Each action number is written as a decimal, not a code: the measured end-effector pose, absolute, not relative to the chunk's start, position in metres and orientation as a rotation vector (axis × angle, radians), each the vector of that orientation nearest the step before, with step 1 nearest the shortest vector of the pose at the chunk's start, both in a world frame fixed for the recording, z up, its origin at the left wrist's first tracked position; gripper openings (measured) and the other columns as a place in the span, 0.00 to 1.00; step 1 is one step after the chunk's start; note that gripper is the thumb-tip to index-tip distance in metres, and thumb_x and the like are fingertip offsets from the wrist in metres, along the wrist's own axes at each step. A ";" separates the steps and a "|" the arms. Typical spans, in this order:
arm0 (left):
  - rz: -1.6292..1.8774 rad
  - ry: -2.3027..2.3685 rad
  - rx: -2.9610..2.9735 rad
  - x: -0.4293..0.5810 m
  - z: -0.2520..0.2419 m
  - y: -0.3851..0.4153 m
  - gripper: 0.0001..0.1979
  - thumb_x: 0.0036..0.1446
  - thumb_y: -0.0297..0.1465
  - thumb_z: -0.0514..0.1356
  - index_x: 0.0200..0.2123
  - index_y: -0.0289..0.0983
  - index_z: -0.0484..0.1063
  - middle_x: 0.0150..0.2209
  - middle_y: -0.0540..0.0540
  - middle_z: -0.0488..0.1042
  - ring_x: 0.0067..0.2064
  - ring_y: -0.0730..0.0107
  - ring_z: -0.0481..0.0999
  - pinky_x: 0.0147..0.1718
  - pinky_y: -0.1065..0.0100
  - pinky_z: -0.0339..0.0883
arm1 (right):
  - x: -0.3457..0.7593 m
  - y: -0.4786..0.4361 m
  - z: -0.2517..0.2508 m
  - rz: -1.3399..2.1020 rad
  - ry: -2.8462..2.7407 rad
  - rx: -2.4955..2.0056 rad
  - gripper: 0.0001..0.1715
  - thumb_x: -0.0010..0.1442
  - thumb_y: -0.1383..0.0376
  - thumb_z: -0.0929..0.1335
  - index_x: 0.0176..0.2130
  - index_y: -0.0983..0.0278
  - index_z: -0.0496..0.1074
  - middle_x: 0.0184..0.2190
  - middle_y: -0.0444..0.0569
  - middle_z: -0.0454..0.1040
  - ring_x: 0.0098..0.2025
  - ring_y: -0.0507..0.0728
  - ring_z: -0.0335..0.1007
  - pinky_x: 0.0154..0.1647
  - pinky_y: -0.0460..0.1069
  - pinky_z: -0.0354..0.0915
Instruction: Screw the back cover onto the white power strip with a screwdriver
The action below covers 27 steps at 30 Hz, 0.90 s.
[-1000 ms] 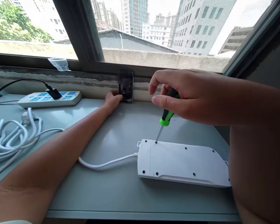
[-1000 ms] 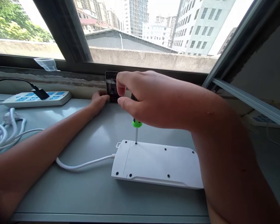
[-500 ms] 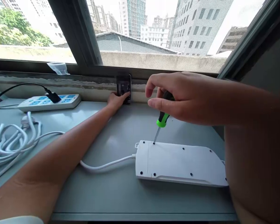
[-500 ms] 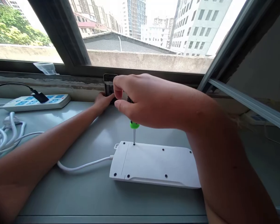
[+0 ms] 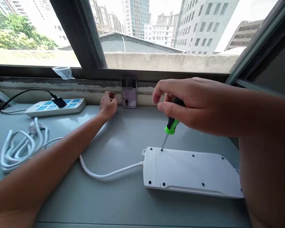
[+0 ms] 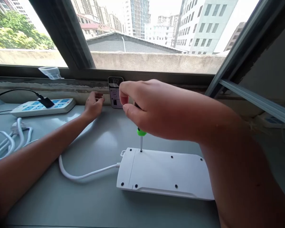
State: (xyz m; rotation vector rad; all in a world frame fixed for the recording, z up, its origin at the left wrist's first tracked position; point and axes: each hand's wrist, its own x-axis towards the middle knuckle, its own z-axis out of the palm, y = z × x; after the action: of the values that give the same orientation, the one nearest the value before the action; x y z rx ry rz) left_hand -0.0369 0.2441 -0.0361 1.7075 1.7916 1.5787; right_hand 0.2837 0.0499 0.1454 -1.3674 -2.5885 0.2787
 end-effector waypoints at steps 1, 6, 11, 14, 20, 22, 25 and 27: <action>1.576 1.805 1.757 -0.039 -0.033 0.247 0.12 0.54 0.30 0.65 0.43 0.39 0.74 0.45 0.40 0.79 0.51 0.48 0.79 0.59 0.51 0.70 | 0.285 0.052 0.144 0.272 -2.583 -1.349 0.10 0.73 0.58 0.63 0.49 0.57 0.71 0.29 0.40 0.75 0.21 0.47 0.61 0.24 0.48 0.54; 1.601 1.814 1.891 -0.040 -0.019 0.262 0.20 0.54 0.25 0.61 0.52 0.38 0.73 0.49 0.40 0.77 0.48 0.54 0.78 0.58 0.54 0.71 | 0.288 0.055 0.138 0.310 -2.570 -1.229 0.10 0.74 0.57 0.62 0.46 0.56 0.70 0.28 0.40 0.74 0.23 0.48 0.66 0.24 0.48 0.56; 1.475 1.817 1.827 -0.039 -0.023 0.264 0.14 0.54 0.29 0.63 0.45 0.37 0.76 0.45 0.42 0.79 0.45 0.55 0.79 0.56 0.55 0.73 | 0.287 0.055 0.140 0.376 -2.570 -1.257 0.12 0.73 0.58 0.61 0.49 0.57 0.70 0.28 0.42 0.74 0.26 0.52 0.70 0.28 0.50 0.59; 1.331 1.758 1.749 -0.039 -0.030 0.261 0.13 0.53 0.32 0.64 0.42 0.36 0.80 0.42 0.42 0.82 0.44 0.53 0.81 0.51 0.55 0.77 | 0.289 0.058 0.141 0.375 -2.612 -1.206 0.12 0.72 0.58 0.62 0.49 0.57 0.70 0.26 0.41 0.73 0.22 0.51 0.66 0.25 0.49 0.56; 1.199 1.646 1.591 -0.027 -0.041 0.256 0.17 0.46 0.32 0.70 0.42 0.37 0.86 0.39 0.45 0.86 0.43 0.52 0.84 0.49 0.57 0.78 | 0.295 0.060 0.142 0.337 -2.632 -1.233 0.12 0.73 0.56 0.63 0.50 0.57 0.71 0.29 0.41 0.76 0.21 0.49 0.65 0.25 0.49 0.54; 1.230 1.660 1.541 -0.023 -0.041 0.255 0.15 0.48 0.34 0.71 0.41 0.36 0.86 0.36 0.45 0.86 0.43 0.51 0.84 0.50 0.57 0.77 | 0.294 0.057 0.145 0.322 -2.639 -1.267 0.11 0.73 0.57 0.63 0.50 0.56 0.71 0.30 0.41 0.77 0.22 0.49 0.65 0.25 0.49 0.54; 1.262 1.672 1.479 -0.019 -0.039 0.255 0.15 0.55 0.39 0.72 0.41 0.35 0.85 0.35 0.45 0.85 0.41 0.55 0.84 0.49 0.55 0.78 | 0.290 0.050 0.152 0.340 -2.634 -1.389 0.10 0.73 0.57 0.63 0.50 0.55 0.71 0.30 0.41 0.76 0.22 0.49 0.62 0.25 0.49 0.54; 1.283 1.662 1.449 -0.017 -0.039 0.255 0.15 0.60 0.41 0.70 0.41 0.34 0.83 0.36 0.45 0.84 0.40 0.59 0.84 0.48 0.55 0.78 | 0.287 0.045 0.156 0.363 -2.625 -1.459 0.10 0.73 0.57 0.63 0.50 0.56 0.71 0.31 0.42 0.76 0.23 0.50 0.61 0.26 0.50 0.55</action>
State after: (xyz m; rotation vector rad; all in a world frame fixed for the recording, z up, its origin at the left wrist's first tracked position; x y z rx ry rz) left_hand -0.0172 0.2546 -0.0386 1.4486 1.6621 1.2831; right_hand 0.2872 0.0454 0.1558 -1.4593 -2.6250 0.3629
